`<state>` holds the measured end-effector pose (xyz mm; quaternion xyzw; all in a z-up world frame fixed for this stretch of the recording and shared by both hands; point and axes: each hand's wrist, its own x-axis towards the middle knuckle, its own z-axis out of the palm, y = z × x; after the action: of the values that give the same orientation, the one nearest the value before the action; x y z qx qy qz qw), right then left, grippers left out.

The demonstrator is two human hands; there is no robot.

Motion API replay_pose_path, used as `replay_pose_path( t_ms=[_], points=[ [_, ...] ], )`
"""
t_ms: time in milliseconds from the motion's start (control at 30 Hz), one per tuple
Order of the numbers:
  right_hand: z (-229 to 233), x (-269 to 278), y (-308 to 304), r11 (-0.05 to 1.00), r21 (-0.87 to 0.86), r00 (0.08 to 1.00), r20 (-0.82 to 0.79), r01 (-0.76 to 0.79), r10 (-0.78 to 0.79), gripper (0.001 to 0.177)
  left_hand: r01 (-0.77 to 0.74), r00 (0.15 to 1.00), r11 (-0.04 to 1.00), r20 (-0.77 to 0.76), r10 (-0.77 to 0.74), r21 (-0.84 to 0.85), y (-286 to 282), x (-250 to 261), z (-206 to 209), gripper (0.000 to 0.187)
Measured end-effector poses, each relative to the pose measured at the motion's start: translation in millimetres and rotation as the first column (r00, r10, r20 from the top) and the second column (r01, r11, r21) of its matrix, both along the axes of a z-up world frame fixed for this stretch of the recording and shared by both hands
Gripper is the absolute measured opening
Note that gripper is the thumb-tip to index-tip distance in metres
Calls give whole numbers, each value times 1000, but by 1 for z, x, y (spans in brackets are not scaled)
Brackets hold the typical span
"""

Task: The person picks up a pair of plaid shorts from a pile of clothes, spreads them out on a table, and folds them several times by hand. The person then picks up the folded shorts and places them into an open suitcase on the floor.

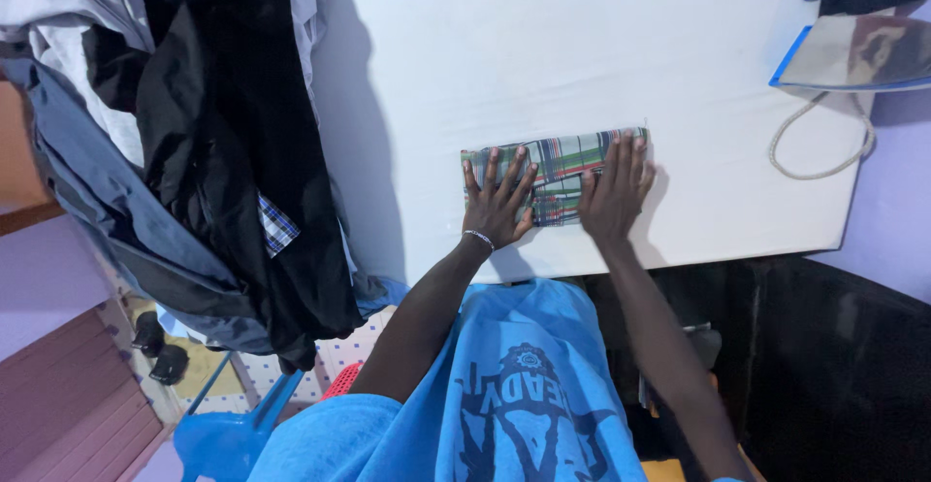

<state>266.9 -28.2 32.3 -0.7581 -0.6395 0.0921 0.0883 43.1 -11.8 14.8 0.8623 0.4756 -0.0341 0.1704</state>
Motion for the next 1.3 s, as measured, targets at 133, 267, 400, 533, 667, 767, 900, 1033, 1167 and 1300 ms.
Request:
replay_pose_path(
  t_ms=[133,267,400,533,667,767,900,1033,1167,1300],
  points=[
    [17,-56,-12,990,125,952,-291,-66,100,53,-20,998,999,50,23,-48,-1,0,2,85],
    [44,-132,-24,982,-15,873,-459,-191,163,48,14,1000,999,-27,-13,43,-2,4,-1,79],
    [54,-162,-20,973,-29,926,-312,-230,210,73,10,999,1000,31,-10,8,-17,-3,2,78],
    [46,-164,-24,960,-131,954,-210,-246,215,79,5,997,1000,82,-4,-10,-31,4,1,76],
    [18,-164,-27,965,-144,954,-241,-217,178,88,-17,987,998,159,27,-62,-48,7,0,75],
    [-1,-163,-29,962,-199,968,-208,-185,143,92,-41,974,993,218,65,-114,-60,7,-2,73],
    [-9,-165,-29,926,-346,981,-167,-153,99,97,-32,953,981,290,88,-192,-77,4,-7,72],
    [-2,-168,-26,977,-144,973,-194,-157,128,101,-24,924,955,359,135,-296,-91,-7,-12,70],
    [16,-178,-17,945,-314,989,-142,-92,49,110,201,863,905,505,16,-374,-105,-31,-12,69],
    [23,-185,-5,899,-429,996,-61,-90,71,106,278,916,722,401,-2,-633,-113,-71,-11,34]
  ],
)
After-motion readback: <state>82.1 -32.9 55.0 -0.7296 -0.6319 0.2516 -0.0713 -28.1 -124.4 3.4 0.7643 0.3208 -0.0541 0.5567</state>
